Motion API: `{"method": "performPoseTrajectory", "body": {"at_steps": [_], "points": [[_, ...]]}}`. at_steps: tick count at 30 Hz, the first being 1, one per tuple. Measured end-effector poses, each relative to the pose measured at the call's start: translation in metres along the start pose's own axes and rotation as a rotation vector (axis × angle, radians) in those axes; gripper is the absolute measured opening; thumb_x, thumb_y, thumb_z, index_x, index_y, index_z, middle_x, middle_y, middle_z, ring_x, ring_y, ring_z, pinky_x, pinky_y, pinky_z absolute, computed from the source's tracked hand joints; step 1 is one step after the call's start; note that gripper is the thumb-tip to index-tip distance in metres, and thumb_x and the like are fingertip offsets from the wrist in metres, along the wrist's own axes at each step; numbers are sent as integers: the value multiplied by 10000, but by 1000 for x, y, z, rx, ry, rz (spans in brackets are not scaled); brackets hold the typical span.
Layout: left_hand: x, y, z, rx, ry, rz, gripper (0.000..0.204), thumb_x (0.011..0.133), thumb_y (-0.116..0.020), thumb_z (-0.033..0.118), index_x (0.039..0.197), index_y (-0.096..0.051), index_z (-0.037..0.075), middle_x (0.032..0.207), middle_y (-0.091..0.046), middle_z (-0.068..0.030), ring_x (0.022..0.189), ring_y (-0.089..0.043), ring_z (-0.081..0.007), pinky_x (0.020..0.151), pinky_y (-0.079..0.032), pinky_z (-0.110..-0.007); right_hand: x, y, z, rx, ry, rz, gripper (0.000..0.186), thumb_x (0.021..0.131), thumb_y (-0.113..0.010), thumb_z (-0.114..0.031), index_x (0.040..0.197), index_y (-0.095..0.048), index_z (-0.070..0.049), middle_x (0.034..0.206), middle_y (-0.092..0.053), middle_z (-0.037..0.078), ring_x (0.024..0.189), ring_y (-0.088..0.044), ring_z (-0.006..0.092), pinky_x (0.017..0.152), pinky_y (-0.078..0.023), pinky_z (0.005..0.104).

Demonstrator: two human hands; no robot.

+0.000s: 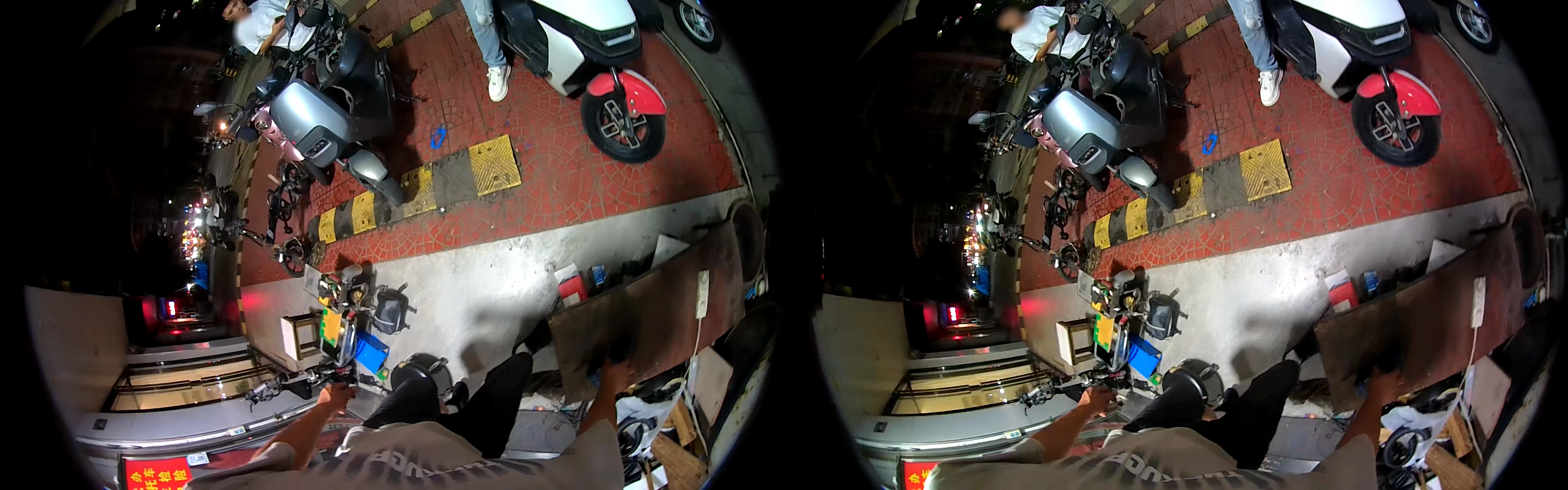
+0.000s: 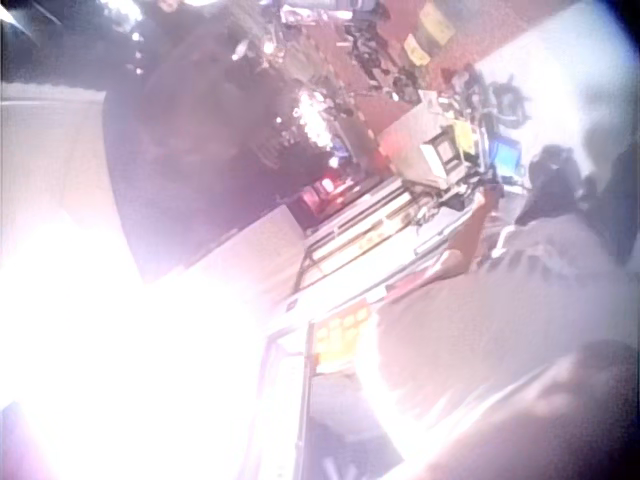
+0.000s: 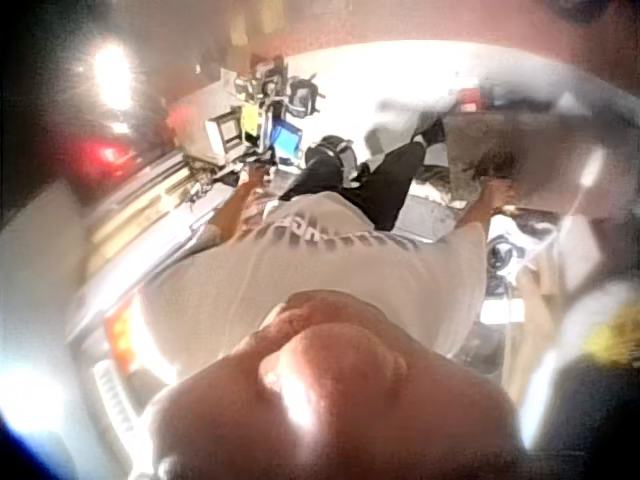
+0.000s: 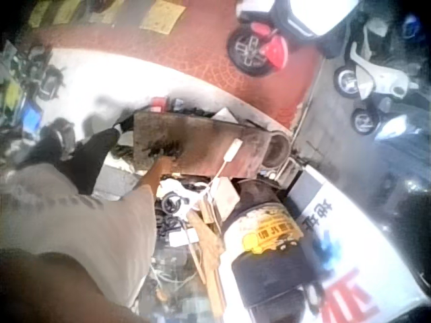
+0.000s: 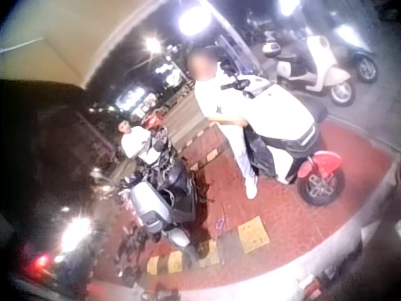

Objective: The person uses a power drill to unscrew components from the interior of a motorcycle's storage compartment and manipulates internal parts and wires by hand.

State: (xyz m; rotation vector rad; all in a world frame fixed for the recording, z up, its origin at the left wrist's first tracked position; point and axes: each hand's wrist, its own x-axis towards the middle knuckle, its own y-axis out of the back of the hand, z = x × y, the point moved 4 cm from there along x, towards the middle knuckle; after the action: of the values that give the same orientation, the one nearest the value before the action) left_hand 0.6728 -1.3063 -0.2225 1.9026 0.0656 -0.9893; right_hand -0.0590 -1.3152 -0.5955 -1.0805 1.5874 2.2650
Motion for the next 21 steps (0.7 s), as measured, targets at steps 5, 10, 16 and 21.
{"method": "performPoseTrajectory", "body": {"at_steps": [5,10,16,21], "points": [[13,15,89,-152,-32,-109,435,999,-585,444,962,-758,46,715,-696,-86,583,-687,-185,546,-567,-334,-11,31,14,169,118,30,662,781,-747,-407,1310,-585,-42,1262,-633,284,1154,-625,474,951,-518,591],[32,31,165,-528,-191,-312,433,1018,-545,386,930,-691,-12,731,-686,-136,609,-695,-232,544,-569,-382,-63,96,-11,382,148,-53,743,702,-762,-422,1278,-629,28,1145,-698,303,1134,-654,471,991,-509,533],[40,45,330,-924,-213,-780,385,1066,-532,363,982,-669,12,933,-733,-160,861,-725,-317,780,-597,-463,-169,204,-177,1454,453,-394,490,767,-783,-23,1236,-642,-19,1052,-689,30,911,-663,183,856,-538,333],[-5,111,481,-1088,-516,-1786,351,1077,-521,414,1107,-612,76,1420,-602,-176,1333,-557,-380,1085,-430,-644,-348,353,-366,1330,1220,-288,523,750,-787,40,1239,-618,-32,1300,-600,128,1170,-601,232,1031,-469,374]]}}
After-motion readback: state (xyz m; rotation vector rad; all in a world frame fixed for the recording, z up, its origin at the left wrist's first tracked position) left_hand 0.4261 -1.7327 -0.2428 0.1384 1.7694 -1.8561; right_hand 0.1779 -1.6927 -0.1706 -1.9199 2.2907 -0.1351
